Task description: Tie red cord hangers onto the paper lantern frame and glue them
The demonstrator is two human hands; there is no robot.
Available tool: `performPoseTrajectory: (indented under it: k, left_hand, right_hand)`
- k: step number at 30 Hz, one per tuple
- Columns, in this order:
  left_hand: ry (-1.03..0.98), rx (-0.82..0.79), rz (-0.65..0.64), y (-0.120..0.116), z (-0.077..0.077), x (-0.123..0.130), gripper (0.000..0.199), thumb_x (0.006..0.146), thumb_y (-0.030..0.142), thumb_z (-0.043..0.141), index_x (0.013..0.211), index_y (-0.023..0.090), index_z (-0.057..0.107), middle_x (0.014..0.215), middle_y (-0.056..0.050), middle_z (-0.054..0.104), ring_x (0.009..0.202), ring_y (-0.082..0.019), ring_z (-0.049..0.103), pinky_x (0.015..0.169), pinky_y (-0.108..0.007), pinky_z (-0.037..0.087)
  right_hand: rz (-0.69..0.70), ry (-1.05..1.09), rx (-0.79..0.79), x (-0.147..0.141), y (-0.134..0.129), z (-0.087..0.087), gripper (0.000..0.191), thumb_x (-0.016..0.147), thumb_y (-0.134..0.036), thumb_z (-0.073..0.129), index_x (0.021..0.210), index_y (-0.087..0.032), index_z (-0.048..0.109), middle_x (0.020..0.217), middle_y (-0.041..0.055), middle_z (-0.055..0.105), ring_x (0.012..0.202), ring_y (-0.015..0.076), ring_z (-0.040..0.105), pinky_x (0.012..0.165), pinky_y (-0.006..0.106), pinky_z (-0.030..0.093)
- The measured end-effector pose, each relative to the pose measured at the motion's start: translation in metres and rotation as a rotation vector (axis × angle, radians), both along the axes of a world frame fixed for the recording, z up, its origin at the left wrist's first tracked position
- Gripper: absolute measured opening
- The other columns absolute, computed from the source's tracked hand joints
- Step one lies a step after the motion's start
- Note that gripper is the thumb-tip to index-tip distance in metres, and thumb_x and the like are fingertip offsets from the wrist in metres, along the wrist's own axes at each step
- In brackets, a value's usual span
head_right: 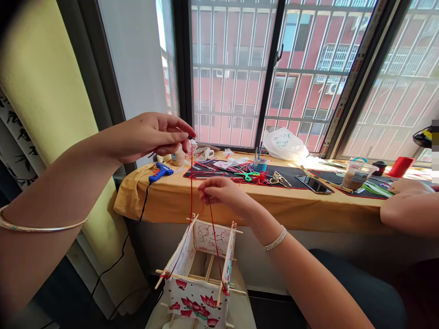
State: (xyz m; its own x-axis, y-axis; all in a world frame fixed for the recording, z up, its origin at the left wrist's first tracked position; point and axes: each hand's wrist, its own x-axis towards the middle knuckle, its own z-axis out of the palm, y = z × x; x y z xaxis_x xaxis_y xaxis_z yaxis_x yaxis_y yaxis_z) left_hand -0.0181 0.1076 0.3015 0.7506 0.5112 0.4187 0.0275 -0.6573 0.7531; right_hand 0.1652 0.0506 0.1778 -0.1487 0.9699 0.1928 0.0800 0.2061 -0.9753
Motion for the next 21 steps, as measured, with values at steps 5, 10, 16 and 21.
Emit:
performPoseTrajectory:
  k: [5,10,16,21]
  left_hand:
    - [0.143,0.02,-0.068,0.01,0.005,0.011,0.02,0.074,0.025,0.062,0.09,0.013,0.064,0.066,-0.003,0.06,0.041,-0.001,0.034,0.044,-0.022,0.021]
    - [0.175,0.046,-0.067,0.009,0.012,0.017,0.019,0.073,0.028,0.064,0.081,0.011,0.065,0.063,-0.002,0.059,0.043,-0.001,0.036,0.046,-0.022,0.019]
    - [0.216,0.19,0.018,0.01,0.027,0.011,0.02,0.074,0.03,0.065,0.075,0.01,0.066,0.06,-0.001,0.057,0.049,-0.004,0.04,0.048,-0.022,0.024]
    - [0.231,0.365,0.153,0.013,0.038,0.003,0.021,0.074,0.033,0.068,0.069,0.013,0.064,0.059,-0.002,0.057,0.054,-0.006,0.04,0.052,-0.025,0.03]
  right_hand:
    - [-0.19,0.021,0.347,-0.011,-0.004,0.064,0.01,0.078,-0.014,0.054,0.088,-0.014,0.055,0.072,-0.0011,0.062,0.062,0.006,0.058,0.067,0.023,0.052]
    - [-0.303,-0.123,0.496,-0.022,-0.004,0.092,0.009,0.081,-0.009,0.049,0.086,-0.016,0.046,0.068,-0.0022,0.061,0.062,0.0073,0.06,0.064,0.024,0.05]
    - [-0.43,-0.443,0.619,-0.021,-0.005,0.1,0.006,0.084,-0.015,0.046,0.09,-0.017,0.045,0.063,-0.0037,0.057,0.058,0.0074,0.056,0.059,0.023,0.044]
    - [-0.41,-1.054,0.207,0.004,0.021,0.054,0.018,0.091,-0.023,0.034,0.093,-0.016,0.051,0.082,0.0038,0.062,0.071,0.0112,0.056,0.061,0.024,0.04]
